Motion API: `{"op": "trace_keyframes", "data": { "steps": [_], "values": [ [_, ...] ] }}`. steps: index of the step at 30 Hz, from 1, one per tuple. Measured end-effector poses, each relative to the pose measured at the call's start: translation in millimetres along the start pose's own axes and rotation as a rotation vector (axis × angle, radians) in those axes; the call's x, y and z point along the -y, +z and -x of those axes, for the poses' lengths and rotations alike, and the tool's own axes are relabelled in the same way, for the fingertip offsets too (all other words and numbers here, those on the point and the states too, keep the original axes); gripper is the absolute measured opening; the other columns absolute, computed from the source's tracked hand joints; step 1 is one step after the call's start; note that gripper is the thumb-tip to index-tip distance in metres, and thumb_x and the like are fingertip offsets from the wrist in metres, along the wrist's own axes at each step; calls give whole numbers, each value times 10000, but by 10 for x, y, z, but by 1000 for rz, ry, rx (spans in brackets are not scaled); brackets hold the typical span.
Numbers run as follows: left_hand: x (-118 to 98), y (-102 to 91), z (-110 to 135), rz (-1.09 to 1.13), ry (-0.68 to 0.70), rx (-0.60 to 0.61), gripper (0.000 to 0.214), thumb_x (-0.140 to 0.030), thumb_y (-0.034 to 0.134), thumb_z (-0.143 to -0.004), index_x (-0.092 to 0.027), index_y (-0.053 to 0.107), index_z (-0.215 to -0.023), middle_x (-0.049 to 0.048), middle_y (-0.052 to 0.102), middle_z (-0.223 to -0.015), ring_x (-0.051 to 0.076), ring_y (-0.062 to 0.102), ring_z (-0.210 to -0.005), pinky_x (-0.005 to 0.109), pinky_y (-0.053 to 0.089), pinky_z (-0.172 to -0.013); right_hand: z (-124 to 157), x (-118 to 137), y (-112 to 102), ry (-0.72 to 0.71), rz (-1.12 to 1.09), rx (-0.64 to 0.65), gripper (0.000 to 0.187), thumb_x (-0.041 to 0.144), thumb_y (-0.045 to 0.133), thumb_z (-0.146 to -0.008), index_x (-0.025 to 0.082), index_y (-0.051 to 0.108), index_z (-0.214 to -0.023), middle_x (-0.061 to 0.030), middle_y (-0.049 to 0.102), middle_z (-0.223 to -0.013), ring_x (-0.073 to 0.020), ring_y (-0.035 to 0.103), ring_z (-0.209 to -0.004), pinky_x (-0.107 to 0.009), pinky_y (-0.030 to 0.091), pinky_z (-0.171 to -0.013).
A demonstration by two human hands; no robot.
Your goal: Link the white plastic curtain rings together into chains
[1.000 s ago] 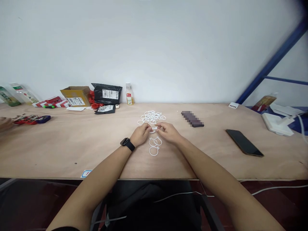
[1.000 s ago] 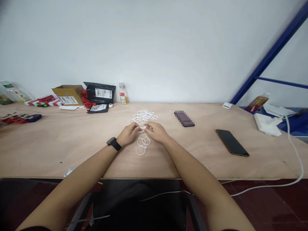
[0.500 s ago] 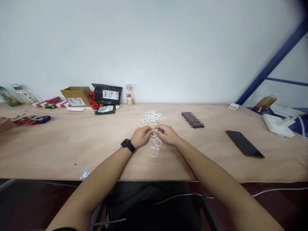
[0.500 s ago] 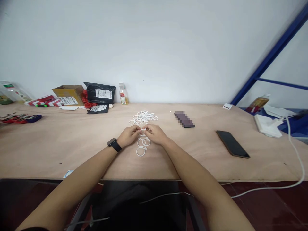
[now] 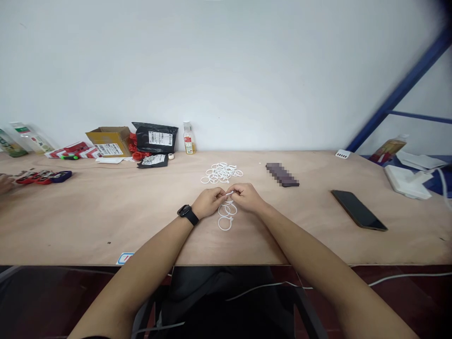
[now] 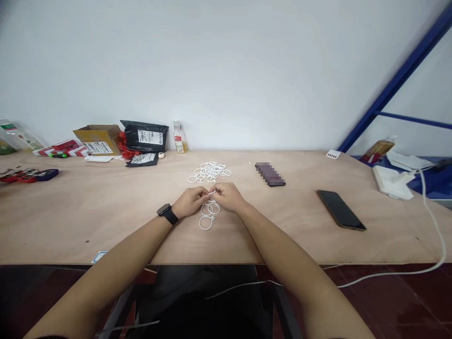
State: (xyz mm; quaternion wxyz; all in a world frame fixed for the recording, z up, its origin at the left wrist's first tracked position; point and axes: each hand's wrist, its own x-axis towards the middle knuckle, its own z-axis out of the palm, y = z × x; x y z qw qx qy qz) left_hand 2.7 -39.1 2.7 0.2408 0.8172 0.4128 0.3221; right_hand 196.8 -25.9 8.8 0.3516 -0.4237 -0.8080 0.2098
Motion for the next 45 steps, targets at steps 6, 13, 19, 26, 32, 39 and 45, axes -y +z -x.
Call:
{"op": "trace_keyframes", "data": {
  "steps": [6,13,19,26,32,39,45],
  "values": [
    [-29,39,1,2,0,50,231,-384,540,-855,-178,635,-807,3,667,-709,123,569,-631,228,411,-584,-5,-1,-2,16,35,58,233,120,506,-704,175,729,-741,6,678,-640,-117,554,-592,-205,364,-566],
    [-41,55,-10,21,-10,13,156,-306,582,-812,-167,627,-756,-6,660,-686,110,565,-616,216,418,-591,-19,31,0,22,47,62,268,122,469,-725,185,729,-749,4,687,-660,-127,574,-621,-213,380,-599],
    [-57,55,-8,15,-2,-13,167,-324,596,-805,-168,632,-756,0,664,-688,116,571,-619,223,427,-596,-21,13,34,23,48,39,251,129,473,-721,190,714,-751,6,688,-694,-127,569,-630,-220,383,-616],
    [190,-99,-80,-189,-3,-183,275,-415,506,-890,-198,675,-876,57,705,-915,216,605,-913,363,441,-883,-16,-50,-57,80,53,-4,294,138,466,-733,186,658,-951,36,612,-619,-125,508,-570,-219,344,-558],
    [544,-209,-187,-458,-179,-205,312,-371,518,-866,-204,667,-1083,118,639,-1142,299,525,-1089,457,381,-978,-8,-19,-71,74,96,105,254,135,458,-757,193,676,-872,22,637,-634,-127,529,-579,-218,328,-537],
    [589,-224,-428,-631,-159,-107,323,-300,501,-864,-256,669,-1136,139,529,-1317,355,427,-1216,530,322,-981,-10,-83,-26,5,228,195,239,135,513,-770,212,716,-870,-21,691,-851,-155,600,-774,-236,401,-678],
    [544,-135,-476,-611,-172,-142,214,-297,525,-859,-223,702,-953,135,574,-1270,337,448,-1189,509,298,-963,-12,-76,-38,10,226,92,239,179,550,-810,222,701,-991,-35,669,-945,-162,606,-840,-256,428,-757]
  ]
}}
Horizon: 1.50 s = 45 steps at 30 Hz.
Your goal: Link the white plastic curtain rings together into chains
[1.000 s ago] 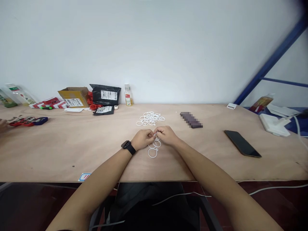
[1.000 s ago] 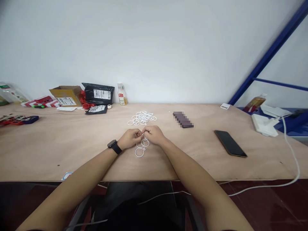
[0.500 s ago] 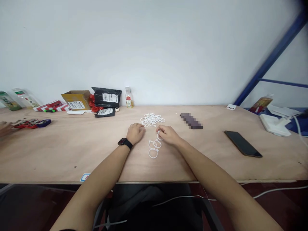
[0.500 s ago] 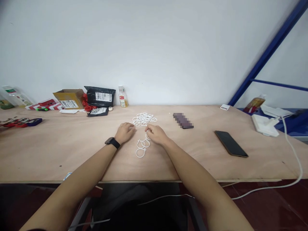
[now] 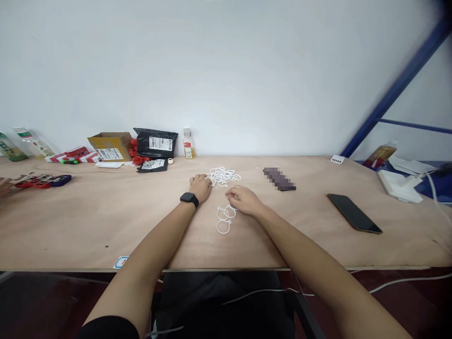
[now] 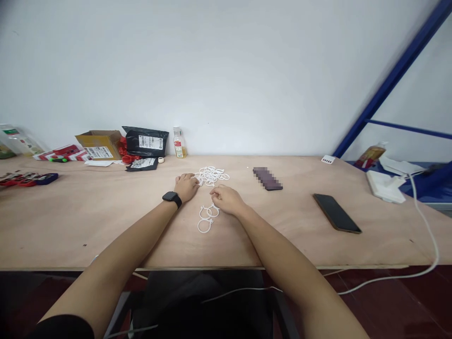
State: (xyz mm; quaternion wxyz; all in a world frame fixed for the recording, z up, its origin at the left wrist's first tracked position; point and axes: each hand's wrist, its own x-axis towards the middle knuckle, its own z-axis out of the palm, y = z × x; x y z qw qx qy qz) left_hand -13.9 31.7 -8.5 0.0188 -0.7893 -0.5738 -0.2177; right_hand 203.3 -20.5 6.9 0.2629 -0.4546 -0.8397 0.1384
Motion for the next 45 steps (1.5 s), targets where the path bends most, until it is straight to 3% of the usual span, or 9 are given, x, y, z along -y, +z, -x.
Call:
{"op": "trace_keyframes", "data": {
  "steps": [4,8,14,17,21,24,27,34,45],
  "values": [
    [-107,-81,61,38,41,-56,195,-320,517,-875,-223,683,-909,109,606,-1244,316,470,-1159,495,278,-955,-19,5,13,20,-52,-79,298,200,584,-807,208,656,-1097,-36,668,-963,-162,597,-821,-265,428,-748],
    [-177,-112,61,45,72,-93,176,-304,534,-864,-207,681,-858,119,640,-1176,317,499,-1102,496,269,-935,-26,5,39,3,-82,-67,283,191,582,-802,195,659,-1075,-39,668,-956,-147,584,-767,-262,427,-726],
    [-91,-20,5,92,-182,-127,138,-317,622,-805,-200,684,-770,114,669,-1062,318,539,-1027,487,288,-897,-15,-2,51,15,-81,-42,276,205,586,-800,189,658,-1065,-33,667,-946,-130,568,-714,-253,425,-687],
    [-73,-52,16,162,-212,-157,162,-357,650,-799,-203,684,-761,101,663,-1090,312,544,-1042,478,284,-909,-16,-14,50,23,-92,-53,272,212,580,-804,185,658,-1064,-33,664,-938,-129,563,-702,-259,431,-686],
    [-203,-217,107,278,-60,-169,201,-402,602,-849,-223,684,-811,72,686,-1087,292,560,-1067,433,296,-919,-22,-5,34,17,-147,-149,321,210,545,-827,189,629,-1135,-32,658,-929,-127,560,-683,-267,442,-686],
    [-382,-351,245,323,112,-95,226,-424,558,-884,-235,683,-887,42,716,-991,245,614,-960,394,328,-907,-18,19,17,3,-194,-232,375,227,532,-843,190,595,-1211,-31,659,-914,-125,558,-661,-267,449,-678],
    [-519,-417,389,272,206,-9,291,-440,468,-938,-232,671,-954,30,730,-895,200,641,-843,352,367,-863,-4,43,10,-61,-200,-225,339,200,527,-837,198,645,-1155,-34,673,-887,-132,568,-681,-263,446,-677],
    [-540,-368,472,181,212,-25,299,-407,428,-964,-238,667,-1024,31,736,-881,187,652,-800,336,389,-818,20,71,7,-98,-221,-144,321,163,499,-831,201,687,-1087,-18,691,-831,-137,592,-696,-244,430,-659],
    [-572,-305,474,232,216,-16,347,-426,426,-959,-204,677,-867,25,706,-749,161,618,-682,294,395,-714,3,95,-19,-52,-127,-98,231,155,455,-793,187,680,-834,-5,673,-746,-147,575,-708,-225,385,-648]
  ]
}}
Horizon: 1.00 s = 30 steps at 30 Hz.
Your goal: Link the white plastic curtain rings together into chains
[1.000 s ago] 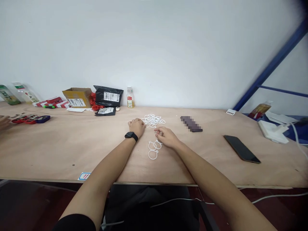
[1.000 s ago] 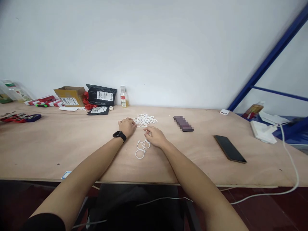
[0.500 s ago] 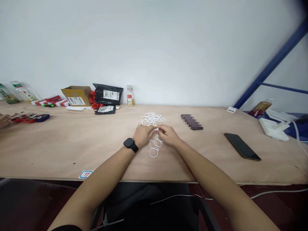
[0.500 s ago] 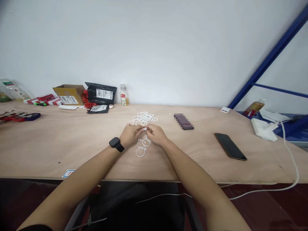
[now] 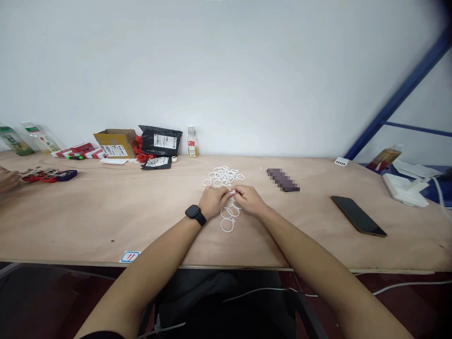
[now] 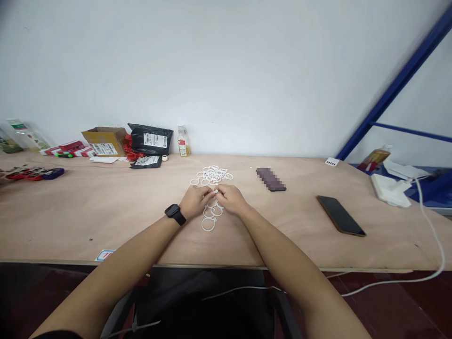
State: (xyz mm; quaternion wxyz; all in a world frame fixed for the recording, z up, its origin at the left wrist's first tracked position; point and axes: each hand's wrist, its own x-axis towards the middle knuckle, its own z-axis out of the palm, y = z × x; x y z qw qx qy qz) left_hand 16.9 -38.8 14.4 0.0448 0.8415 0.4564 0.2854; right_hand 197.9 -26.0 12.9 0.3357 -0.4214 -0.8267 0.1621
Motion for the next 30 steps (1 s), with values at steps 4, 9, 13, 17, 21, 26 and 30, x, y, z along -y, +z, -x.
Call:
{"op": "trace_keyframes", "data": {
  "steps": [4,9,13,17,21,26,30],
  "values": [
    [-20,21,5,63,2,10,310,-408,459,-945,-210,686,-870,11,699,-729,158,616,-692,290,411,-728,-9,-12,0,28,41,-6,212,180,458,-778,188,669,-755,-9,662,-711,-155,566,-695,-233,362,-631],
    [29,21,-14,126,64,12,330,-458,476,-921,-222,700,-866,23,722,-882,189,624,-881,328,420,-864,-23,-40,-19,68,35,-39,216,184,433,-759,187,642,-705,-13,645,-684,-159,550,-682,-237,346,-627],
    [213,55,-51,32,-57,-35,376,-435,379,-956,-221,662,-1079,66,678,-1131,229,561,-1093,386,383,-973,-26,-63,-37,144,1,-74,213,193,402,-770,190,596,-683,-10,625,-682,-156,531,-670,-235,344,-621],
    [384,129,-64,-118,-177,113,419,-378,414,-928,-234,500,-1312,88,578,-1317,292,448,-1260,485,334,-998,-30,-84,-54,187,64,-120,231,201,365,-782,194,498,-594,-4,549,-620,-150,487,-630,-240,318,-590],
    [403,139,-69,-165,-207,146,424,-396,435,-904,-237,511,-1290,95,621,-1246,296,482,-1205,489,311,-976,-45,-119,-81,264,151,20,265,217,368,-802,186,512,-582,-13,575,-622,-146,481,-626,-239,297,-567],
    [393,95,-74,-211,-258,108,286,-424,534,-850,-237,671,-1018,86,676,-1082,289,524,-1095,485,268,-979,-55,-197,-103,331,198,195,229,238,466,-786,176,669,-700,-32,684,-777,-146,547,-700,-229,319,-581],
    [415,105,-80,-176,-229,75,195,-365,579,-839,-213,687,-782,84,682,-974,279,546,-1041,499,296,-967,-60,-271,-61,338,163,61,249,269,547,-764,209,703,-949,-3,669,-755,-149,568,-692,-230,358,-604]
  ]
}}
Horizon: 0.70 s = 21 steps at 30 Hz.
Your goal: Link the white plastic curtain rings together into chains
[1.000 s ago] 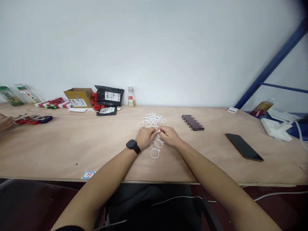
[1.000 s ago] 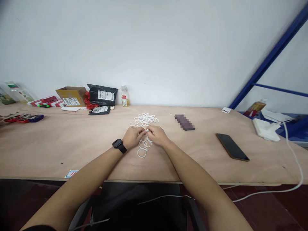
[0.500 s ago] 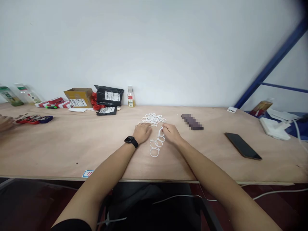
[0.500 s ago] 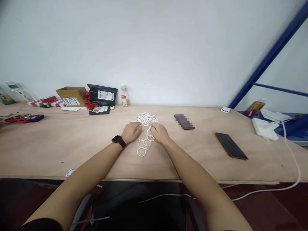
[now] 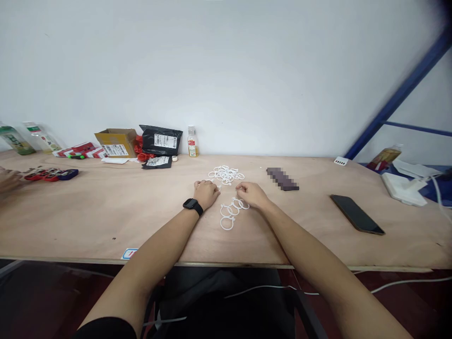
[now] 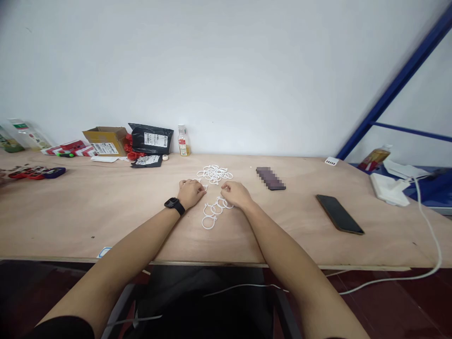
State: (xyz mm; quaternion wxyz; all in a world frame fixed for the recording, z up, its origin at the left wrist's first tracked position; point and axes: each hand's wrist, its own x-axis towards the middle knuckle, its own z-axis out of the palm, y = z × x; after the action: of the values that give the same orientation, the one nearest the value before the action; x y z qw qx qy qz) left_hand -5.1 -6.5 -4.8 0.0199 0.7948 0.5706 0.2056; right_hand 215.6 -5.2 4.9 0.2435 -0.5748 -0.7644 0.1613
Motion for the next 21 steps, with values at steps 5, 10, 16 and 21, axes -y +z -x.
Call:
{"op": "trace_keyframes", "data": {
  "steps": [5,10,16,21],
  "values": [
    [-54,-16,11,242,131,-158,130,-283,554,-874,-193,641,-838,99,606,-1207,245,533,-1153,435,400,-991,-17,-14,83,-158,-108,-168,299,281,538,-820,184,671,-1070,-22,665,-841,-141,566,-695,-258,419,-690],
    [-159,-65,94,392,347,-184,114,-272,526,-908,-199,612,-890,79,581,-1251,193,523,-1189,377,423,-1029,47,86,77,-297,-233,-151,365,300,502,-880,180,620,-1204,-47,676,-936,-150,592,-744,-278,447,-744],
    [-218,-29,142,381,431,-221,99,-290,608,-861,-196,640,-867,77,596,-1132,183,572,-1066,338,478,-934,110,169,59,-339,-360,-77,274,268,464,-884,182,678,-1033,-24,687,-872,-159,618,-802,-261,447,-744],
    [-225,-30,105,362,431,-209,194,-348,620,-856,-206,641,-987,82,622,-1113,198,574,-1059,355,468,-938,110,168,63,-289,-337,-92,243,275,481,-858,167,668,-970,-9,668,-796,-139,589,-702,-237,422,-662]
  ]
}}
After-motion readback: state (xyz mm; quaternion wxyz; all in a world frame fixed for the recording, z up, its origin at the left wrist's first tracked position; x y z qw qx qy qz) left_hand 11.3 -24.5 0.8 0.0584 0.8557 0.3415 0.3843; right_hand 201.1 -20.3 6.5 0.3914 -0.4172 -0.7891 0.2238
